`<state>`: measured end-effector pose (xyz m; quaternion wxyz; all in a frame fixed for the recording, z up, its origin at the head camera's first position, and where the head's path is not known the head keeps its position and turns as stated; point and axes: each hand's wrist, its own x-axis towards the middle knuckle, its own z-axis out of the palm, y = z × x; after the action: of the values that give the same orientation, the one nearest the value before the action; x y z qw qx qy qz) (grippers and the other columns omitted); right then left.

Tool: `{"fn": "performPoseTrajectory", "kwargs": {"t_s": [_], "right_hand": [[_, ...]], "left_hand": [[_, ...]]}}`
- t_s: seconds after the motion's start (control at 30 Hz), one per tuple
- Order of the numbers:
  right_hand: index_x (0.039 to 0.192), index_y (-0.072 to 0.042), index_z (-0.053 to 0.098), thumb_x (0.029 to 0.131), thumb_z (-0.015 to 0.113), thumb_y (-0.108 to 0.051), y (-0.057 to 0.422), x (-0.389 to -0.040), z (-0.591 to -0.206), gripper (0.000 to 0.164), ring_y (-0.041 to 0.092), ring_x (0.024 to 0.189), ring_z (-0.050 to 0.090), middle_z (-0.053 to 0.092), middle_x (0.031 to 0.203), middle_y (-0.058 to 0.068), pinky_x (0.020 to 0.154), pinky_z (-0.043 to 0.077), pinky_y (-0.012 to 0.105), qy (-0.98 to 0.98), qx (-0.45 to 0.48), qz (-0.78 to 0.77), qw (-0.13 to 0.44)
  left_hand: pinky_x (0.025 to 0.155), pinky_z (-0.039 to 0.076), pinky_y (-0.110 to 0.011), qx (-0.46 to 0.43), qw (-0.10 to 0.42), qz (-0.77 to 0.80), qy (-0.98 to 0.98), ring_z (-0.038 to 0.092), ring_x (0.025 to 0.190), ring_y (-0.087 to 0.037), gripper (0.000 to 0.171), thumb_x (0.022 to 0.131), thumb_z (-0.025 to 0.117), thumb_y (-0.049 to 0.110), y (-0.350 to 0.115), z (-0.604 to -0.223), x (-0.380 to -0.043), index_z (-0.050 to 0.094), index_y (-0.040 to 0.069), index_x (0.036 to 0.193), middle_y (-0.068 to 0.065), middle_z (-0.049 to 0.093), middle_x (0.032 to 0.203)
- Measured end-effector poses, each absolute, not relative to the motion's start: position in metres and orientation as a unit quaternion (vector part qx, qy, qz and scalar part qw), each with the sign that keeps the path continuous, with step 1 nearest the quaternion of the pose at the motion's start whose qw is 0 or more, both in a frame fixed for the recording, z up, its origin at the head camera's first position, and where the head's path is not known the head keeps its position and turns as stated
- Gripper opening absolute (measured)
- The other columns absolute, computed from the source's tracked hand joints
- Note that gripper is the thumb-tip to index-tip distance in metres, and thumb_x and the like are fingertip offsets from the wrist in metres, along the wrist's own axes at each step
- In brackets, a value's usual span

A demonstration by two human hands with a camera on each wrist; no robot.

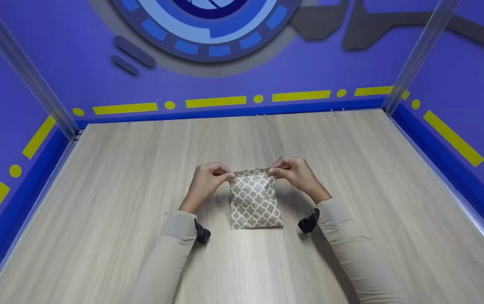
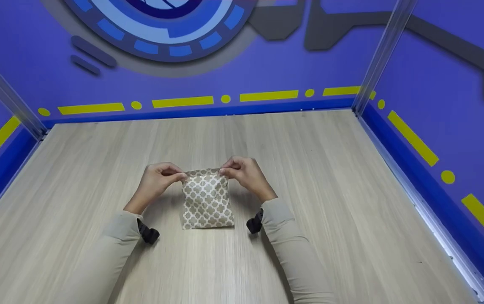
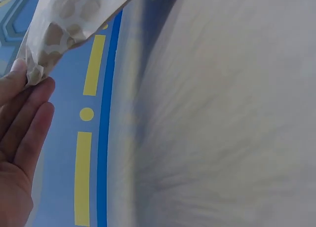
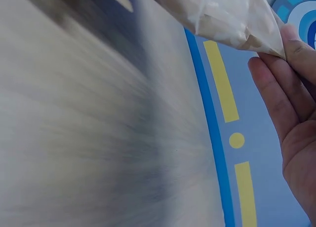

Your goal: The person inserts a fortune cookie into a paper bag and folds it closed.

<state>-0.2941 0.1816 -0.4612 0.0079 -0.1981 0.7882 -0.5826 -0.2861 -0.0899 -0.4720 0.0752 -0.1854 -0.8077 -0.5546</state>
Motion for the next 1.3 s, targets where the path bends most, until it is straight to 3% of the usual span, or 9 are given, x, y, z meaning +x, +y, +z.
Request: {"fn": "performPoseTrajectory", "kwargs": {"t_s": [0.3, 0.53, 0.73, 1.03, 1.3], "right_hand": [[0.093, 0.014, 0.07, 0.083, 0.07, 0.002, 0.18, -0.285, -0.445, 0.016, 0.015, 0.076, 0.072, 0.074, 0.088, 0.016, 0.071, 0.057, 0.024, 0.773, -0.168, -0.612, 0.02], [0.097, 0.004, 0.074, 0.084, 0.072, -0.01, 0.187, -0.3, -0.464, 0.02, 0.014, 0.08, 0.071, 0.072, 0.097, 0.021, 0.073, 0.056, 0.025, 0.793, -0.147, -0.591, 0.015], [0.1, 0.003, 0.073, 0.085, 0.072, -0.011, 0.19, -0.302, -0.469, 0.021, 0.022, 0.085, 0.071, 0.071, 0.101, 0.02, 0.074, 0.056, 0.025, 0.804, -0.146, -0.576, 0.018], [0.112, 0.003, 0.068, 0.088, 0.068, -0.007, 0.185, -0.304, -0.476, 0.027, 0.006, 0.076, 0.064, 0.07, 0.101, 0.021, 0.068, 0.053, 0.018, 0.842, -0.133, -0.523, -0.009], [0.109, 0.001, 0.071, 0.089, 0.066, -0.01, 0.184, -0.303, -0.478, 0.023, 0.015, 0.086, 0.067, 0.071, 0.106, 0.017, 0.072, 0.052, 0.018, 0.852, -0.113, -0.512, -0.01]], "left_hand": [[0.072, 0.055, -0.029, -0.158, 0.06, -0.563, -0.809, 0.069, 0.072, -0.015, 0.004, 0.081, 0.074, 0.011, -0.089, -0.471, -0.288, 0.076, 0.007, 0.08, -0.007, 0.074, 0.078], [0.073, 0.054, -0.029, -0.166, 0.052, -0.514, -0.84, 0.069, 0.078, -0.016, 0.01, 0.088, 0.068, 0.01, -0.088, -0.471, -0.29, 0.076, 0.005, 0.091, -0.008, 0.074, 0.087], [0.075, 0.055, -0.033, -0.16, 0.056, -0.501, -0.849, 0.069, 0.081, -0.019, 0.009, 0.086, 0.07, 0.008, -0.084, -0.471, -0.292, 0.076, 0.005, 0.091, -0.01, 0.074, 0.09], [0.08, 0.052, -0.035, -0.157, 0.057, -0.465, -0.869, 0.065, 0.084, -0.021, 0.014, 0.086, 0.069, 0.005, -0.081, -0.476, -0.297, 0.074, 0.001, 0.099, -0.01, 0.073, 0.091], [0.089, 0.052, -0.038, -0.165, 0.031, -0.459, -0.873, 0.067, 0.097, -0.026, 0.021, 0.089, 0.059, 0.002, -0.083, -0.476, -0.297, 0.071, 0.001, 0.107, -0.013, 0.071, 0.108]]}}
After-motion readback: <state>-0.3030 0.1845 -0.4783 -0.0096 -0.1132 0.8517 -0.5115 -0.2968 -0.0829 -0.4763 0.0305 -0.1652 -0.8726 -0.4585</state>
